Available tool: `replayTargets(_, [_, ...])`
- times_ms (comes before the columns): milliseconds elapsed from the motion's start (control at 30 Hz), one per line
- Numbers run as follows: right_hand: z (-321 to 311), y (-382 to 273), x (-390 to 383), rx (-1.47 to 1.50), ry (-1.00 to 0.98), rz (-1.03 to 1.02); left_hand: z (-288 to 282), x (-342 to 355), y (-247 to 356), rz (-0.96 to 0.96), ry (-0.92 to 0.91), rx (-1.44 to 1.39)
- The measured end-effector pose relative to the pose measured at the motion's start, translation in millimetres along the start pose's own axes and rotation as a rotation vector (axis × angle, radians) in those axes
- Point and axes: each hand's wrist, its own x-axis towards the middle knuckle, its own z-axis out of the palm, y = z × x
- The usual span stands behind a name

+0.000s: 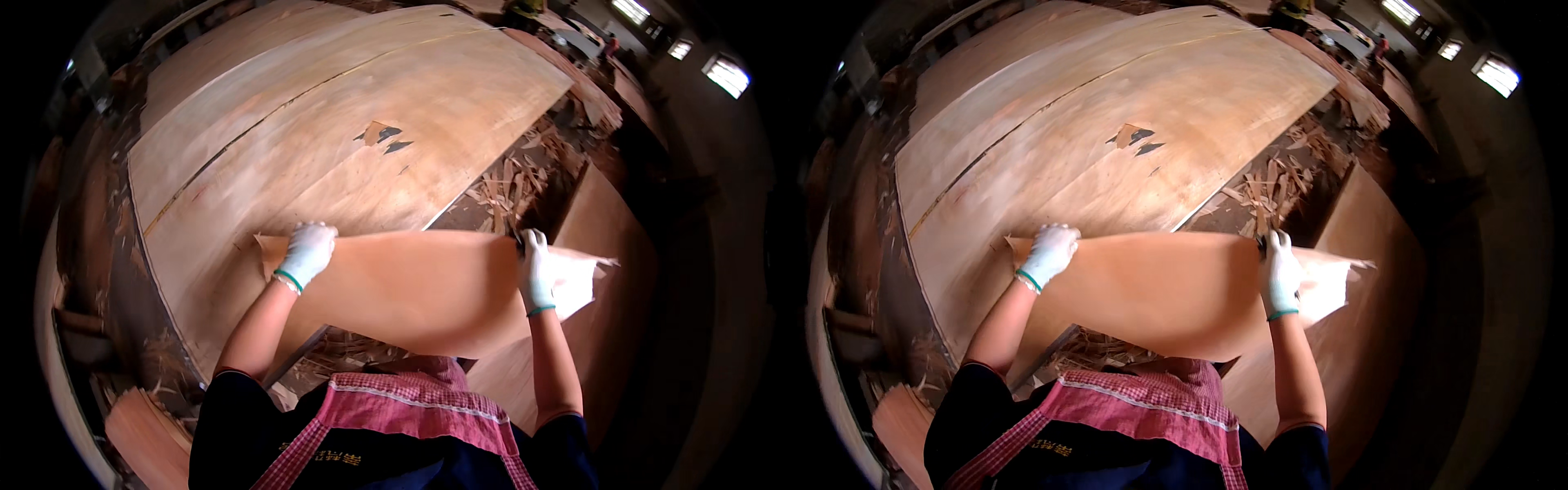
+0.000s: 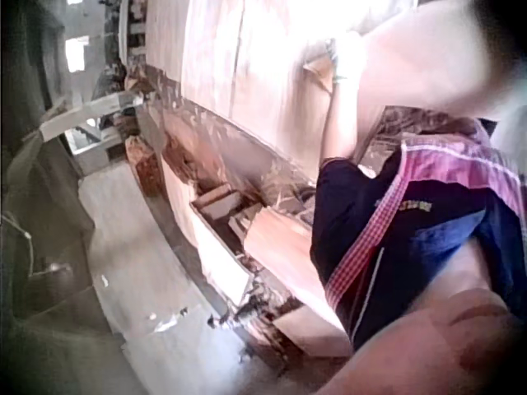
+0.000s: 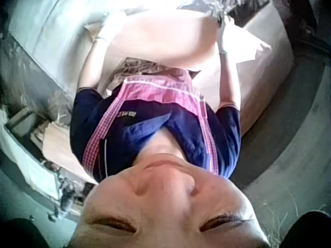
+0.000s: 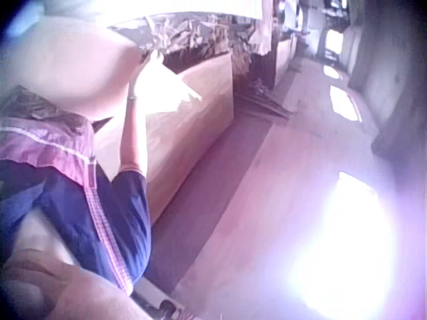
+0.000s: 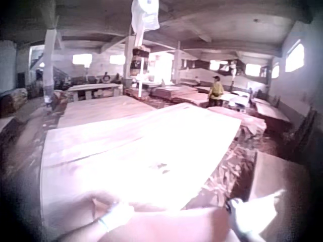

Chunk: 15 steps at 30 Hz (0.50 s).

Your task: The person selects and trims thin sheets of wood veneer, applying tape to secure sections before cutting along marked lines with a utility knife and moving the finished pieces to a stack.

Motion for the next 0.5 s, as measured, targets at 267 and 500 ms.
replayTargets(267, [133,8,248,0.045,-0.302,-0.334,1,129,19,-0.474,0.657,0.114])
replayTargets(500, [237,-52,412,0.227,-0.338,-0.515,73,199,96,-0.528,0.558,-0.085])
